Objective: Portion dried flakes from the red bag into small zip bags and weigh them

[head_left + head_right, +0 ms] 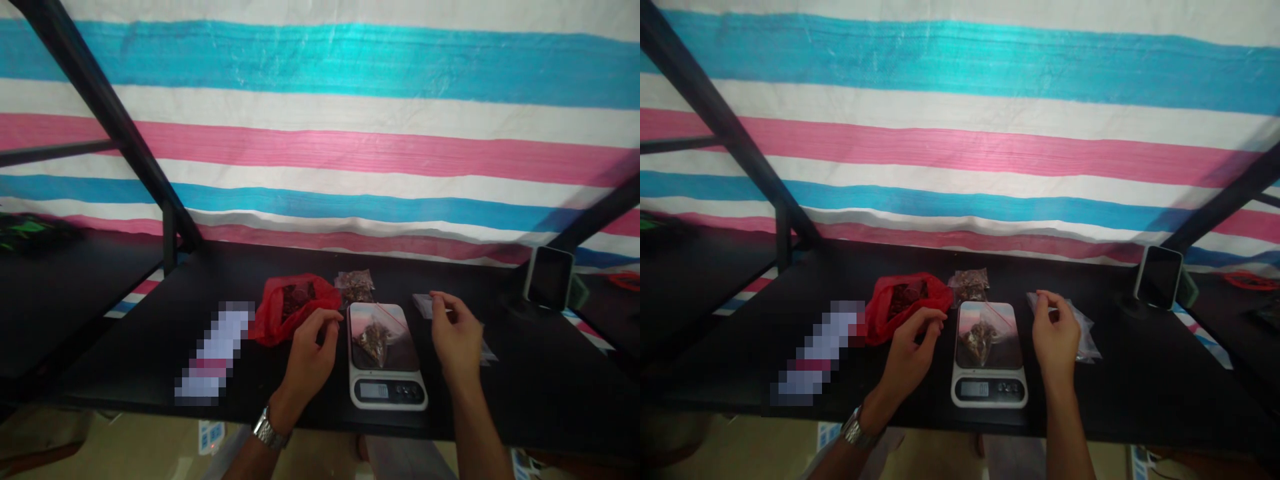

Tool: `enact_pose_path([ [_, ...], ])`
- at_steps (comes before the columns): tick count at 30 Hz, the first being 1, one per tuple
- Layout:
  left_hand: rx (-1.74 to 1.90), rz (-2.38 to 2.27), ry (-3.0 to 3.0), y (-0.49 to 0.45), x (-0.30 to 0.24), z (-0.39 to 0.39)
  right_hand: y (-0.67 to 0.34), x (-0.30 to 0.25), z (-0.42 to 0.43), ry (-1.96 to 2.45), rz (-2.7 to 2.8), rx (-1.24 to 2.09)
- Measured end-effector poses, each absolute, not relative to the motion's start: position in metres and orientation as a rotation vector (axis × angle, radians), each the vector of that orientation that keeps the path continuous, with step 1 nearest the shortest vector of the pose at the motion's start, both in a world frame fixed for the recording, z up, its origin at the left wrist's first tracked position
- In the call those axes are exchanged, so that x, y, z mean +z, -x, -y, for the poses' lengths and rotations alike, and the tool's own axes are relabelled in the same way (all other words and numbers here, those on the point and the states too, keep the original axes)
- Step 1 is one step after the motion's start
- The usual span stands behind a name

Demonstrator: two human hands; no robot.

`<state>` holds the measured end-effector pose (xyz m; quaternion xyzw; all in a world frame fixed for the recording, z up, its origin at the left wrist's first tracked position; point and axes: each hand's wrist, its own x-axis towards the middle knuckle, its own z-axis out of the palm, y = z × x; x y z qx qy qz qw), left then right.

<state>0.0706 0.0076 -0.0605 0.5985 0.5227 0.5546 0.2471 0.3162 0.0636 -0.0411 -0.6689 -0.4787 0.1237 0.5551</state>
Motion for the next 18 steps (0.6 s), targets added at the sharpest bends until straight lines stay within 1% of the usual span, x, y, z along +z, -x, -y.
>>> enact_pose_path([
  [7,1.459,-1.464,-1.683,-0.0646,-0.0622,-0.0068,-0.3170,-0.0418,-0.0672,1.384,0.903,0.245],
  [18,1.414,-1.497,-1.697,-0.0676,-0.0583,-0.0086,-0.3231,-0.0448,-0.0734,1.409,0.868,0.285],
])
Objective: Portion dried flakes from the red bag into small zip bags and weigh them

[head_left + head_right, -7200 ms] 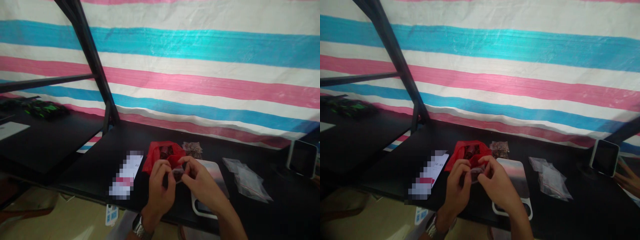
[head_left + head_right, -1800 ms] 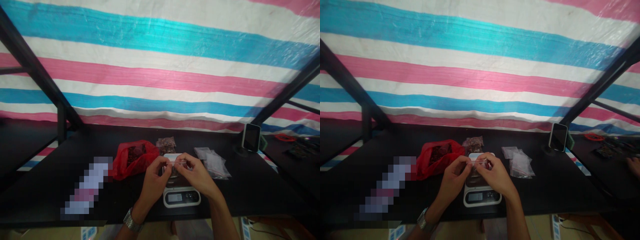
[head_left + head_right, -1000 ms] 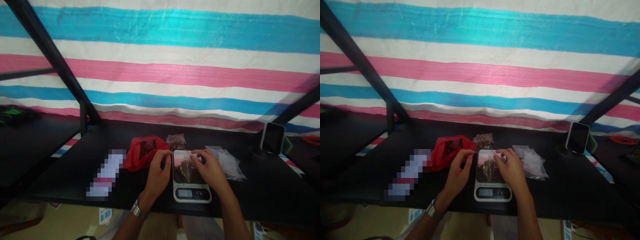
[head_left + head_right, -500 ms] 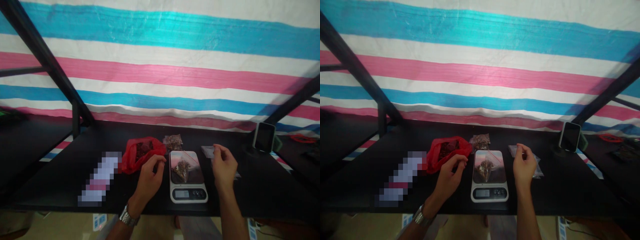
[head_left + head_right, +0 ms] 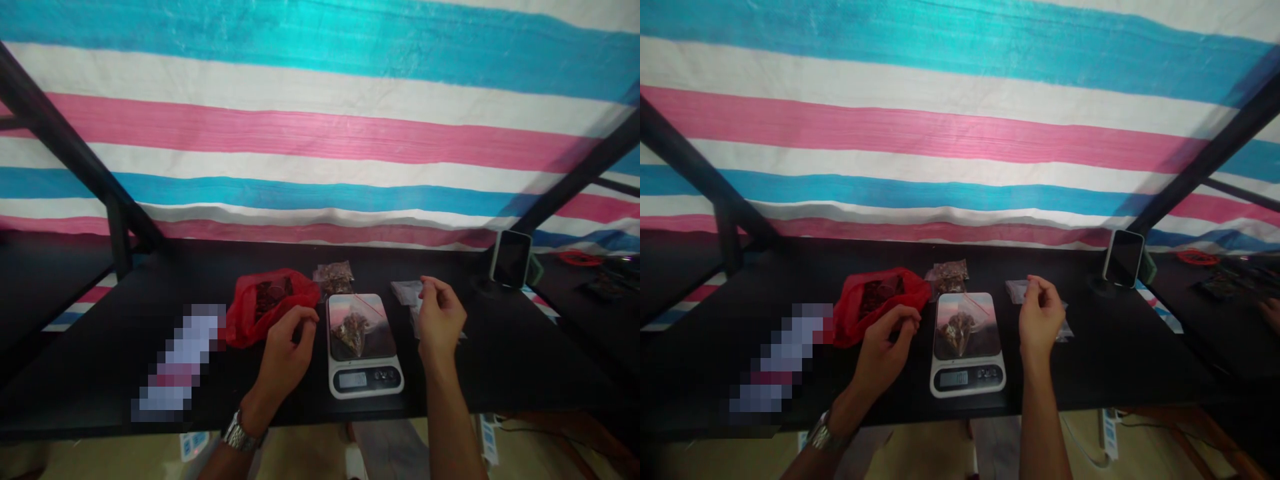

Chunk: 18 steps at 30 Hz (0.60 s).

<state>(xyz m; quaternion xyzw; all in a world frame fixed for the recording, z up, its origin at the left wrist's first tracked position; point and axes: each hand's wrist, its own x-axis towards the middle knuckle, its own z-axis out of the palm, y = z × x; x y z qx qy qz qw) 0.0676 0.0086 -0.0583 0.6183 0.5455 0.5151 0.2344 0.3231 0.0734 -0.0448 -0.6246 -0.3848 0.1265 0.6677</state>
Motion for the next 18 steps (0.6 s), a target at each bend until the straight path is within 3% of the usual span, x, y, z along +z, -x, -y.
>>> enact_pose_path([
  [8,1.435,-1.496,-1.716,-0.066,-0.057,-0.010,-0.326,-0.046,-0.072,1.426,1.185,0.440],
  [13,1.433,-1.502,-1.723,-0.066,-0.057,-0.010,-0.320,-0.049,-0.067,1.442,1.648,0.336],
  [18,1.440,-1.506,-1.727,-0.065,-0.059,-0.011,-0.308,-0.048,-0.061,1.520,1.750,0.381],
])
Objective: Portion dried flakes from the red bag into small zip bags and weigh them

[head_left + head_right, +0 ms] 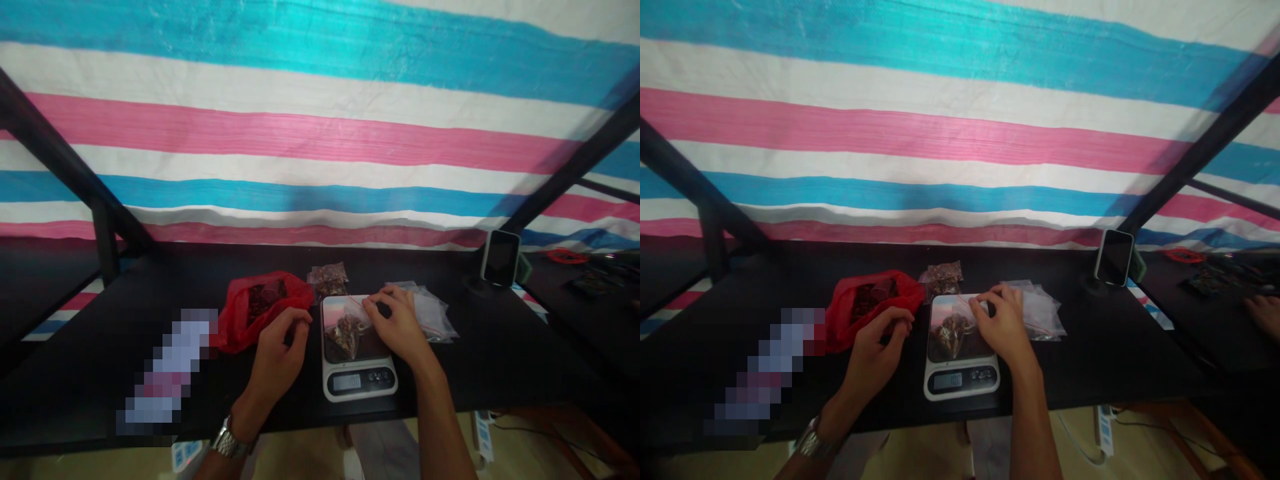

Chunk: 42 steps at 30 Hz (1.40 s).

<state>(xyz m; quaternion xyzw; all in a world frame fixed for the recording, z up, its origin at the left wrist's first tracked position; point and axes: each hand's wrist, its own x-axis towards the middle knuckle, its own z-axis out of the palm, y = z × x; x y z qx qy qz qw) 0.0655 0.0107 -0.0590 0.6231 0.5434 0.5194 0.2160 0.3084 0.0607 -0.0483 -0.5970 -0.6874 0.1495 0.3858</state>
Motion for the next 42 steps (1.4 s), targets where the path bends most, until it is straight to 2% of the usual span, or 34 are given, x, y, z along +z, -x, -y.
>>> enact_pose_path([
  [5,1.428,-1.517,-1.727,-0.064,-0.060,-0.010,-0.302,-0.044,-0.061,1.470,1.780,0.478],
  [8,1.456,-1.524,-1.720,-0.060,-0.058,-0.009,-0.301,-0.035,-0.064,1.392,1.576,0.494],
  [12,1.505,-1.512,-1.702,-0.053,-0.058,-0.008,-0.300,-0.022,-0.073,1.375,1.278,0.245],
  [15,1.512,-1.518,-1.683,-0.050,-0.060,-0.007,-0.295,-0.022,-0.083,1.396,1.349,0.143],
  [20,1.507,-1.529,-1.663,-0.048,-0.062,-0.007,-0.282,-0.036,-0.092,1.462,1.509,0.419],
  [23,1.489,-1.537,-1.657,-0.047,-0.062,-0.006,-0.291,-0.041,-0.090,1.481,1.368,0.406],
  [29,1.505,-1.554,-1.644,-0.041,-0.061,-0.005,-0.352,-0.050,-0.079,1.953,1.235,0.171],
  [33,1.498,-1.575,-1.644,-0.040,-0.059,-0.006,-0.387,-0.050,-0.062,2.076,1.380,0.285],
  [42,1.494,-1.564,-1.678,-0.042,-0.061,-0.007,-0.411,-0.045,-0.040,2.037,1.654,0.493],
])
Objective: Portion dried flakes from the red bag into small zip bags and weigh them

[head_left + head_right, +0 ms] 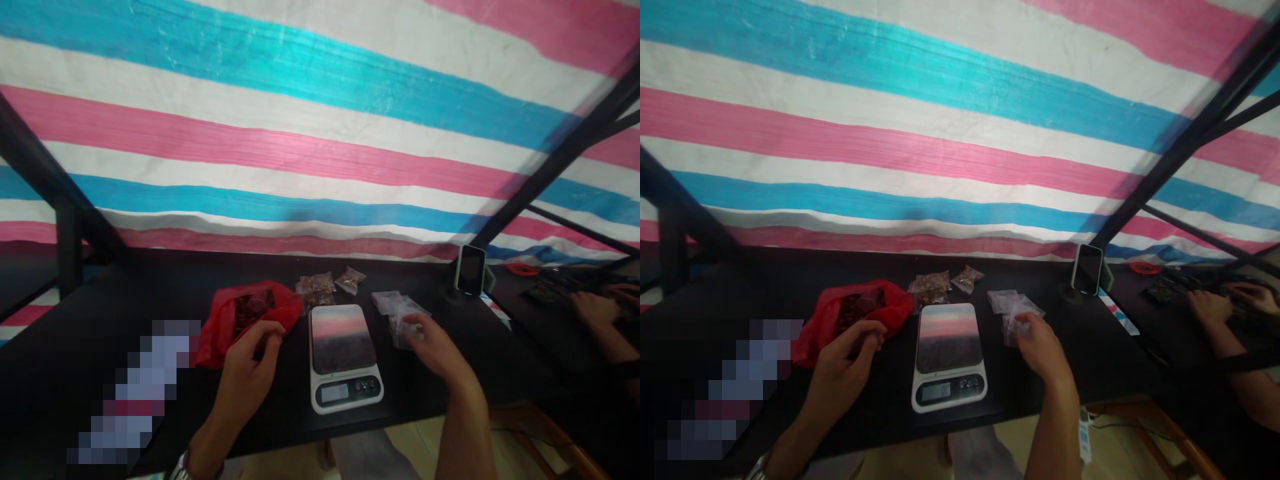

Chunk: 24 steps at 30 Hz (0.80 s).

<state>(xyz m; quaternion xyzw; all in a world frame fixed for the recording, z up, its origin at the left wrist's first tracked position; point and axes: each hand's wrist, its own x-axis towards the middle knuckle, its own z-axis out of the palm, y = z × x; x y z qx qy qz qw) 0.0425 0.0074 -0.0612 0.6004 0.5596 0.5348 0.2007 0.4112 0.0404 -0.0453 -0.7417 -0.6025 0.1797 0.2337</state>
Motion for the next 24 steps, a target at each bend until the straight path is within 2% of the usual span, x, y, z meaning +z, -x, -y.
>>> enact_pose_path([
  [7,1.514,-1.534,-1.752,-0.047,-0.064,-0.008,-0.398,-0.013,-0.037,1.976,1.362,0.393],
  [14,1.657,-1.439,-2.093,-0.069,-0.055,0.002,-0.342,0.018,-0.029,1.474,1.440,0.765],
  [17,1.589,-1.452,-2.325,-0.083,-0.056,0.008,-0.306,0.020,-0.028,1.332,1.591,0.806],
  [24,1.471,-1.475,-2.427,-0.095,-0.069,0.007,-0.265,0.024,-0.019,1.185,1.690,1.226],
])
